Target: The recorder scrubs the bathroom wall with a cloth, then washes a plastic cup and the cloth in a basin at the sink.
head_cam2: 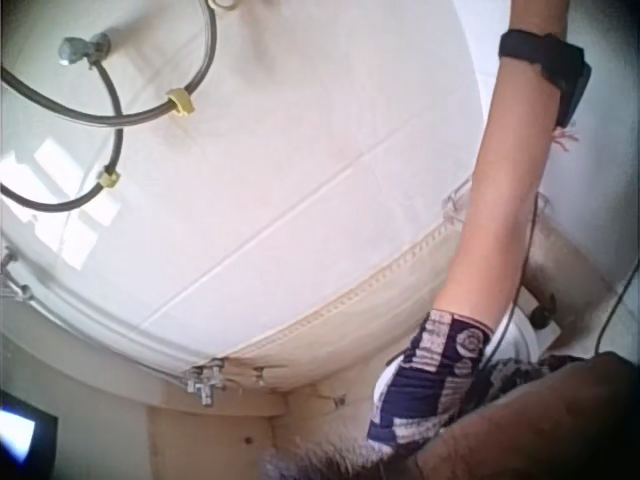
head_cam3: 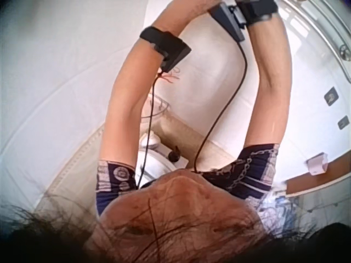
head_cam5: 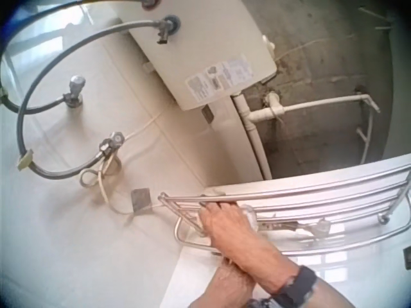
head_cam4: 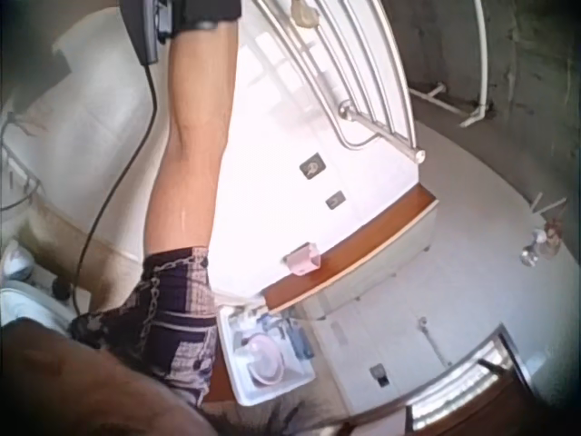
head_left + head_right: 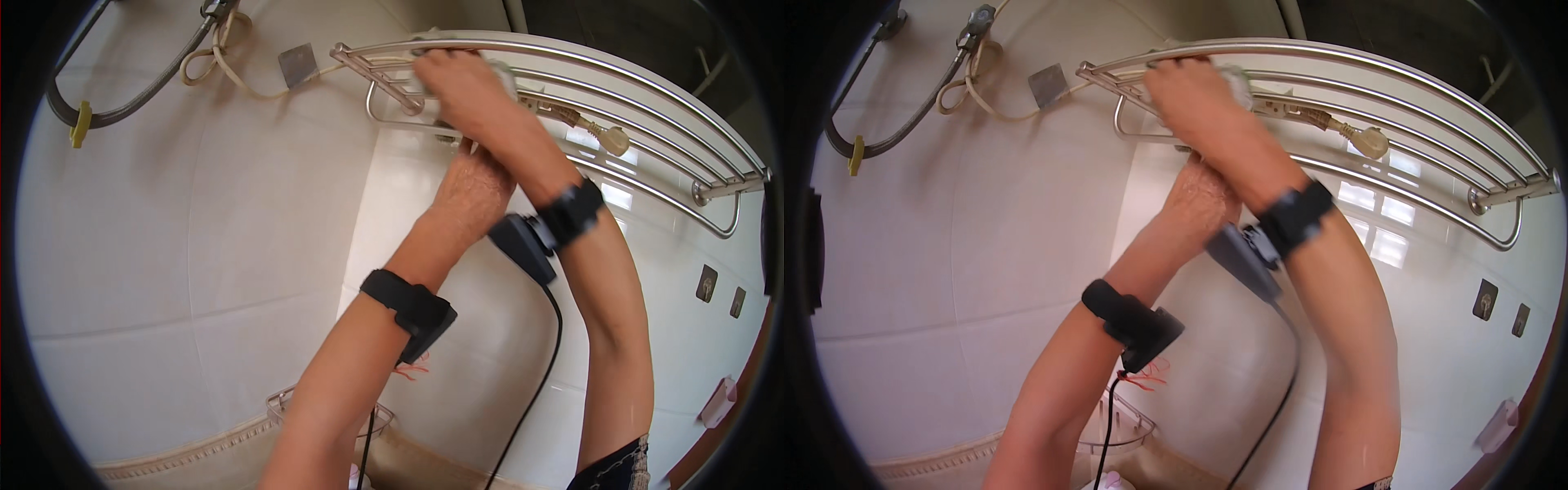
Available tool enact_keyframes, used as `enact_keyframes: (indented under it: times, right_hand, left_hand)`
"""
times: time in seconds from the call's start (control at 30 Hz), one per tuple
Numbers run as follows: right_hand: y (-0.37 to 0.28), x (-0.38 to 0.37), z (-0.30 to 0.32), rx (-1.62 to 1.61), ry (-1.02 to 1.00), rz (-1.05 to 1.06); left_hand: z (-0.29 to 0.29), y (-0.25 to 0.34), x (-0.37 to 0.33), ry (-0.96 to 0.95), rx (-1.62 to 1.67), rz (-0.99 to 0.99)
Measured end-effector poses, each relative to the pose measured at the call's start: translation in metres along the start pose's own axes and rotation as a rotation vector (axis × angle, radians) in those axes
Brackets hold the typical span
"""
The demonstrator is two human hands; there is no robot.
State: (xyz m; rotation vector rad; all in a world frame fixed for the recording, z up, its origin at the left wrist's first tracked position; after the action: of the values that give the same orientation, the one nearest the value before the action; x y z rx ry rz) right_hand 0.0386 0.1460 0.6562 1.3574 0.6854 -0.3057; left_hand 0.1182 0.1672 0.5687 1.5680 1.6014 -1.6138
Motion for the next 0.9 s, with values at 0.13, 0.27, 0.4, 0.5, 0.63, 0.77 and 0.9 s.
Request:
enact_keyframes:
  times: [0.13,0.27,0.4,0.5,0.63,0.77,0.9]
  right_hand:
    - [0.004,0.098,0.082,0.0,0.528,0.006]
    - [-0.01,0.195,0.102,-0.017,0.828,-0.215]
    - [0.04,0.271,0.035,-0.369,0.918,-0.817]
    - [0.087,0.295,-0.052,-1.27,1.066,-1.284]
    - [0.156,0.274,-0.12,-2.129,1.277,-0.929]
    - [0.171,0.285,-0.15,-2.239,1.217,-0.911]
    - [0.182,0.29,-0.156,-2.248,1.172,-0.915]
  left_hand:
    - [-0.007,0.01,-0.006,-0.257,-0.005,0.057]
    - [0.01,0.001,0.001,-0.168,0.063,0.074]
    - [0.008,0.014,-0.009,-0.23,0.08,0.095]
    - [0.006,0.014,-0.009,-0.251,0.082,0.106]
    - [0.008,0.011,-0.01,-0.323,-0.005,0.102]
    - [0.005,0.007,-0.008,-0.404,-0.007,0.111]
    - [0.0,0.019,-0.013,-0.444,-0.036,0.057]
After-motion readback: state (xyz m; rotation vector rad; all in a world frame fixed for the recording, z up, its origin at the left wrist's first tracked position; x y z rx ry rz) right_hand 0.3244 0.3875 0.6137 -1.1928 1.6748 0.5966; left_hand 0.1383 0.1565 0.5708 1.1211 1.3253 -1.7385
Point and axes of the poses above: each hand's wrist, its own x-axis away from the middle knuckle, its own z-axis out of the back of the hand, y = z × x, the point moved 10 cm from there along -x, towards the middle knuckle, and after that the axes turned 1 degree about z, right-handed, at the moved point
